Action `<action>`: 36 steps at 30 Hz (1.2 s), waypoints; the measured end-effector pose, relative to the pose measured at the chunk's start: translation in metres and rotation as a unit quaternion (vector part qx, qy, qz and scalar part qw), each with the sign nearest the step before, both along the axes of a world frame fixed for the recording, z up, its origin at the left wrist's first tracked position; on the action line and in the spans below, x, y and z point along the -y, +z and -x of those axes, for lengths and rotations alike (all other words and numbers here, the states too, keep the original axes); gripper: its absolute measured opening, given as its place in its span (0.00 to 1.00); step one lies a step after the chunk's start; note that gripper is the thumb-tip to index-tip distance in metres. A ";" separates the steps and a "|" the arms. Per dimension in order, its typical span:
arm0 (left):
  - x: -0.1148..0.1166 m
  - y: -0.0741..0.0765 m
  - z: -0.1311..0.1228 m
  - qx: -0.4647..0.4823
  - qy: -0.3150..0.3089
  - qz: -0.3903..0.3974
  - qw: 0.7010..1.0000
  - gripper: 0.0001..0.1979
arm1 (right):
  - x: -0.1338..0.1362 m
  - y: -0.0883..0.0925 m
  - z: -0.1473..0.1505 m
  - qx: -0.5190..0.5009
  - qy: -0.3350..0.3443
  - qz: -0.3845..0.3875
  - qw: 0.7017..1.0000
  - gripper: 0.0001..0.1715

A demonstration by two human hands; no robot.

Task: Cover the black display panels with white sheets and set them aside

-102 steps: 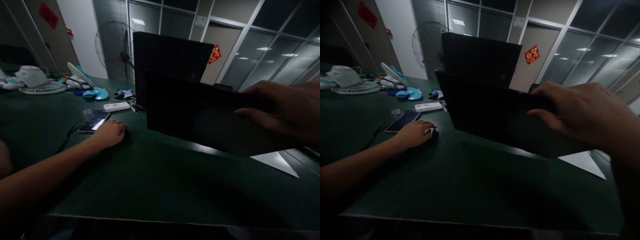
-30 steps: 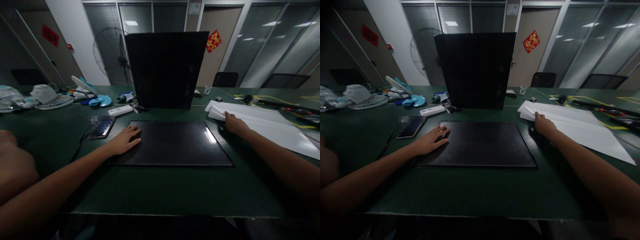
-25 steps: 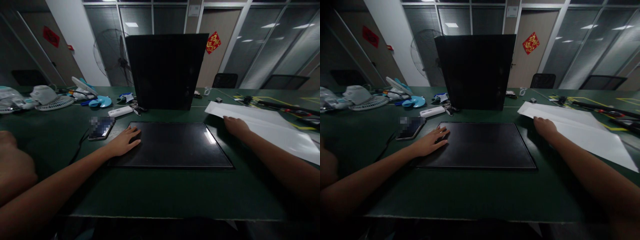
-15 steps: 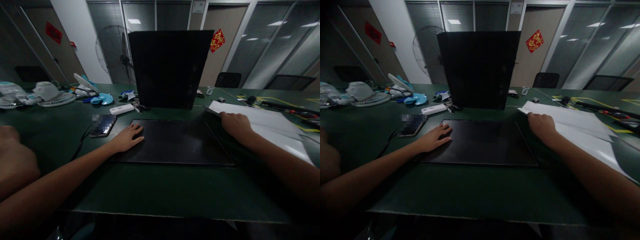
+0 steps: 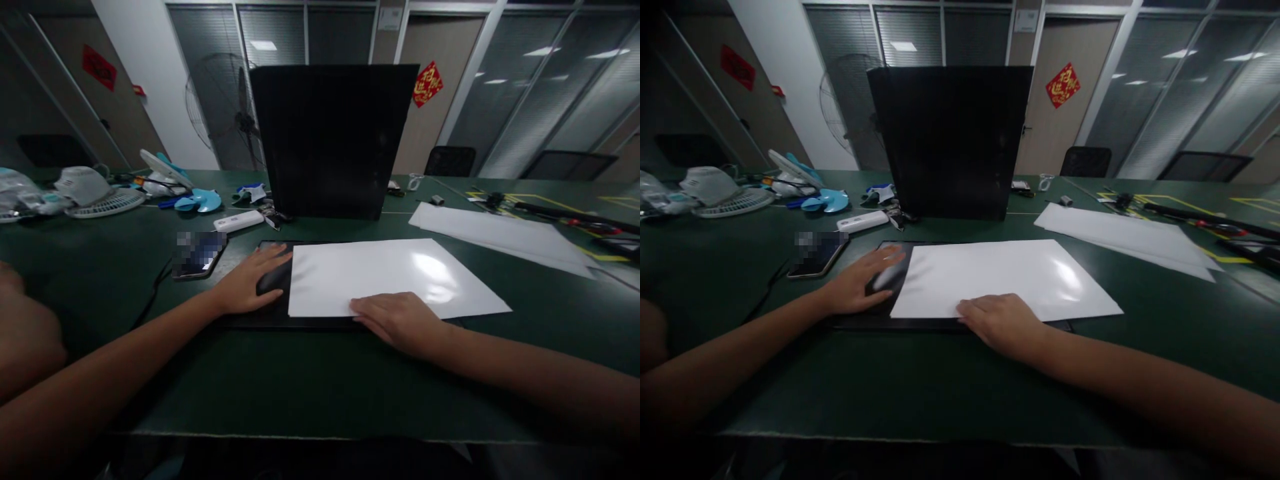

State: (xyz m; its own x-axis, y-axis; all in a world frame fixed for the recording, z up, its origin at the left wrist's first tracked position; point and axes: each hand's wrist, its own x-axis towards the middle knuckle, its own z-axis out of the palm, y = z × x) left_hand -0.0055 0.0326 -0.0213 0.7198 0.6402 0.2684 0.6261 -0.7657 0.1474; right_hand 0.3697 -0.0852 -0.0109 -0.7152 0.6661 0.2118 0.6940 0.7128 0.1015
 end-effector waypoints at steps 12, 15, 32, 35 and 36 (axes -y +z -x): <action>-0.009 0.008 0.021 -0.018 -0.125 0.066 0.990 0.26 | -0.020 0.001 -0.018 -0.093 0.000 0.102 0.990 0.39; -0.012 0.010 0.027 -0.024 -0.049 0.068 0.996 0.23 | -0.036 -0.002 -0.033 -0.039 -0.099 0.080 0.991 0.41; -0.005 0.000 0.011 -0.065 0.031 0.038 0.997 0.30 | -0.049 0.002 -0.042 0.016 -0.118 0.038 0.992 0.36; -0.006 0.000 0.011 -0.068 0.033 0.047 0.996 0.32 | -0.080 0.007 -0.077 -0.018 -0.180 -0.001 0.983 0.35; -0.006 0.000 0.012 -0.068 0.034 0.049 0.996 0.32 | -0.093 0.008 -0.096 -0.019 -0.209 -0.026 0.977 0.35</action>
